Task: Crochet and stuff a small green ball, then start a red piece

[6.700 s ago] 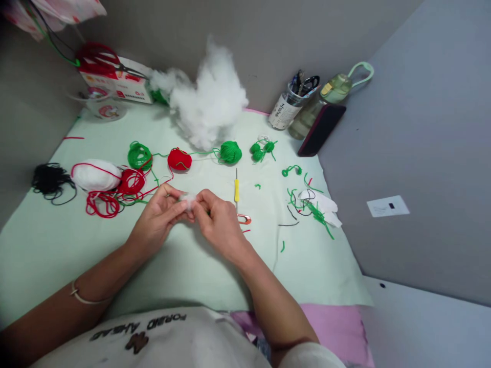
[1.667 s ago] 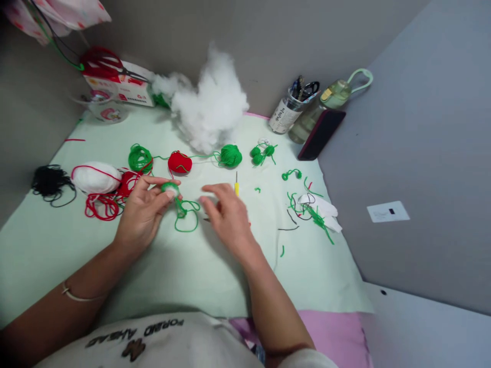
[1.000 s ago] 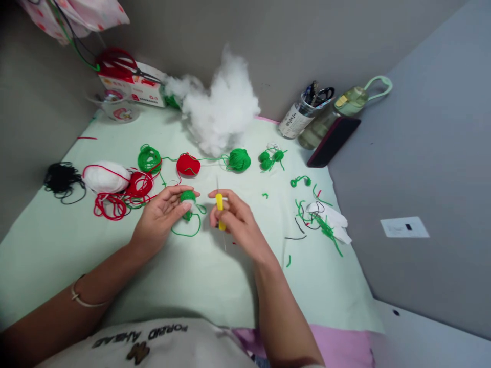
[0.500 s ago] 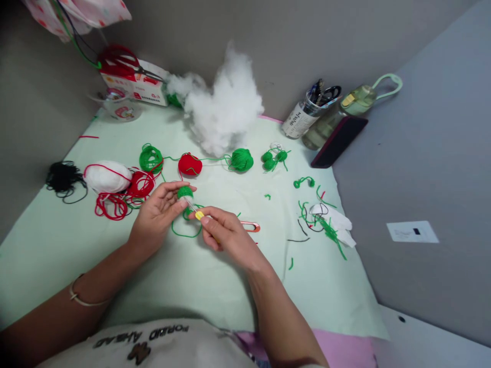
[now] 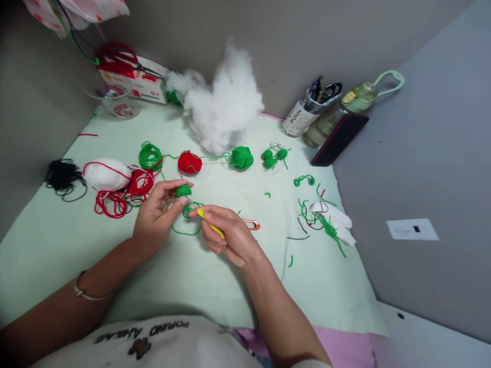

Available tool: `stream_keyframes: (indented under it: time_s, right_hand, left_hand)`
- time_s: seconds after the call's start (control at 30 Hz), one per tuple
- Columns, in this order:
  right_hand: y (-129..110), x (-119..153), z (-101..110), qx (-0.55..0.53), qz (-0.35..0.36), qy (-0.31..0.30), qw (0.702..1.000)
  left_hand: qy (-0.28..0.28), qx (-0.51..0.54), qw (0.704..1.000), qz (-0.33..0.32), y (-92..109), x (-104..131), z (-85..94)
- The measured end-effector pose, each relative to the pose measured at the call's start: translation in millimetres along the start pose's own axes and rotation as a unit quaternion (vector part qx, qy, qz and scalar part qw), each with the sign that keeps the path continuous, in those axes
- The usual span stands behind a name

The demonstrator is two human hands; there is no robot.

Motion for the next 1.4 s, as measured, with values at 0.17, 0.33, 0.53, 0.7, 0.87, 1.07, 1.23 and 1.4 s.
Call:
stream_keyframes:
  time_s: [0.17,0.33,0.53,0.7,0.87,1.07,1.23,1.4]
  right_hand:
    - [5,-3,-5,-0.018,0.024,0.003,1.0]
    - [10,-4,-8,0.013,0.036,0.004,0.999]
    - [21,1,-11,0.257,0.163,0.041,0.952]
    - [24,6,-12,0.428,0.192,0.042,0.882]
    - [22,5,-11,0.401,0.199,0.037,0.893]
    - [9,-4,-5,-0.022,-0.027,-0.055,0.998]
    - [11,-3,-4,-0.102,-0.128,-0.107,0.981]
    - [20,3,-10,-0.064,-0.172,-0.197,0.963]
  left_hand:
    - [-0.019,0.038,0.998,0.036,2,3,-2.5]
    - [-0.051,0.037,0.997,0.051,10,7,-6.8]
    - [-0.062,0.02,0.996,0.064,16,5,-6.3]
    - [-0.076,0.057,0.993,0.072,19,3,-5.9]
    - [-0.111,0.091,0.987,0.072,19,1,-3.1]
    - [-0.048,0.035,0.998,0.025,16,3,-1.2]
    - [-0.022,0.008,1.0,0.005,12,4,-2.3]
    - [0.01,0.05,0.999,-0.007,8,-3,0.4]
Point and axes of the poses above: each hand's wrist, its own x-axis away from the middle knuckle, its own z-axis out of the back of the hand, y = z × x, the point moved 1 cm from there along -x, towards the middle knuckle, and after that the axes turned 15 degrees about -x, right-handed, at the moved point
